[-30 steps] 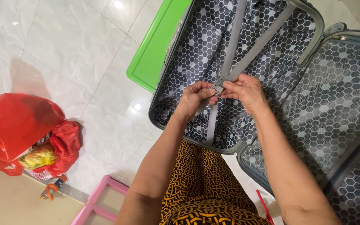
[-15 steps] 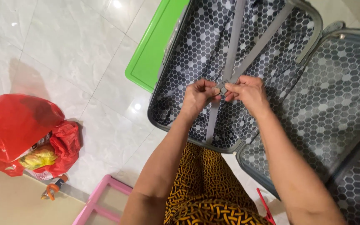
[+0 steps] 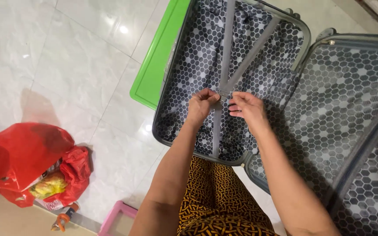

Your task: Inspecting, adjusting straps inside, and aligning a zipper on a black suitcase.

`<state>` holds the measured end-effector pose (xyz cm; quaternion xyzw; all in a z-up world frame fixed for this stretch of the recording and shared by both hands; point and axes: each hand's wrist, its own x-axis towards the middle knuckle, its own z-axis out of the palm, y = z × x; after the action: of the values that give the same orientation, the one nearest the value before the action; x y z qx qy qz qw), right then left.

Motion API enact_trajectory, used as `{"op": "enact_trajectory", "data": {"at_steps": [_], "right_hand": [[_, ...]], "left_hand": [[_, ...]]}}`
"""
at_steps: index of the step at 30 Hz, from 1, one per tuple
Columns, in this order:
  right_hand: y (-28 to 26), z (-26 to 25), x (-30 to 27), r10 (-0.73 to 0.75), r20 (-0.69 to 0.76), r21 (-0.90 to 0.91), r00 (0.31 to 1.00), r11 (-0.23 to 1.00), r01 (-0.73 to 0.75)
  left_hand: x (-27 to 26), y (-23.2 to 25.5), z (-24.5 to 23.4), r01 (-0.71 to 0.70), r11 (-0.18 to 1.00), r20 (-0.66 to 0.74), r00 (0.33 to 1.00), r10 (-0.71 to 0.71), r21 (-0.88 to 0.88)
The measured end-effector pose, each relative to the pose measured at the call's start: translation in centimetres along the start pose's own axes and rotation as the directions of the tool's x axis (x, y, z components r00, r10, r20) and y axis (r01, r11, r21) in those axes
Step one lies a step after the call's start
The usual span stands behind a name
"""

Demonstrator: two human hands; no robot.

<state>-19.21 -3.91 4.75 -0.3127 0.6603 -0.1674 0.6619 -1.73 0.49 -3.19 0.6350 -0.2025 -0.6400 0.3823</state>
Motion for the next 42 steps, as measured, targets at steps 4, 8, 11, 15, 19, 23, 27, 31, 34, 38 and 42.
{"op": "enact_trajectory", "data": {"at_steps": [4, 8, 11, 15, 19, 23, 27, 31, 34, 38, 42], "right_hand": [[1.2, 0.1, 0.0, 0.01, 0.035, -0.002, 0.999, 1.0, -0.01], [0.7, -3.1, -0.7, -0.082, -0.081, -0.084, 0.993, 0.994, 0.075], [-2.6, -6.5, -3.0, -0.169, -0.224, -0.208, 0.96, 0.97, 0.122], [-3.4, -13.5, -3.6, -0.532, -0.356, -0.312, 0.768, 0.843, 0.439], [-6.8, -20.2, -9.2, -0.748, -0.426, -0.624, 0.509, 0.65, 0.434], [-5.3, -28.0, -14.6, -0.801, -0.483, -0.861, 0.353, 0.508, -0.025], [-2.8, -32.2, -17.1, -0.539, -0.674, -0.669, 0.505, 0.736, -0.107], [-4.3, -33.0, -19.4, -0.301, -0.757, -0.483, 0.58, 0.856, -0.186], [-2.9, -35.0, -19.7, -0.106, -0.715, -0.372, 0.691, 0.895, -0.247], [-2.3, -34.9, -20.2, -0.096, -0.6, -0.204, 0.794, 0.978, -0.036], [-3.3, -33.5, -21.2, -0.167, -0.609, -0.273, 0.775, 0.962, -0.008]], "left_hand": [[0.9, -2.2, -0.1, -0.007, 0.999, -0.062, 0.998, 0.009, 0.032], [1.4, -2.5, -1.0, -0.024, 0.944, -0.152, 0.985, 0.078, 0.329], [1.5, -2.5, 0.3, -0.128, 0.824, -0.132, 0.962, 0.239, 0.552], [-1.7, 2.6, 8.4, -0.217, 0.696, -0.001, 0.954, 0.299, 0.685], [-4.8, 5.4, 17.8, -0.578, 0.554, 0.229, 0.787, 0.573, 0.6], [-9.7, 10.2, 24.4, -0.549, 0.689, 0.414, 0.829, 0.376, 0.473], [-12.2, 10.2, 28.9, -0.433, 0.788, 0.564, 0.815, 0.134, 0.438], [-14.3, 9.4, 32.0, -0.418, 0.761, 0.597, 0.801, 0.051, 0.496], [-15.3, 8.7, 33.1, -0.423, 0.722, 0.608, 0.794, 0.003, 0.548], [-16.2, 8.4, 34.5, -0.412, 0.756, 0.656, 0.754, -0.03, 0.509], [-17.9, 10.4, 34.5, -0.35, 0.8, 0.658, 0.75, -0.074, 0.488]]}}
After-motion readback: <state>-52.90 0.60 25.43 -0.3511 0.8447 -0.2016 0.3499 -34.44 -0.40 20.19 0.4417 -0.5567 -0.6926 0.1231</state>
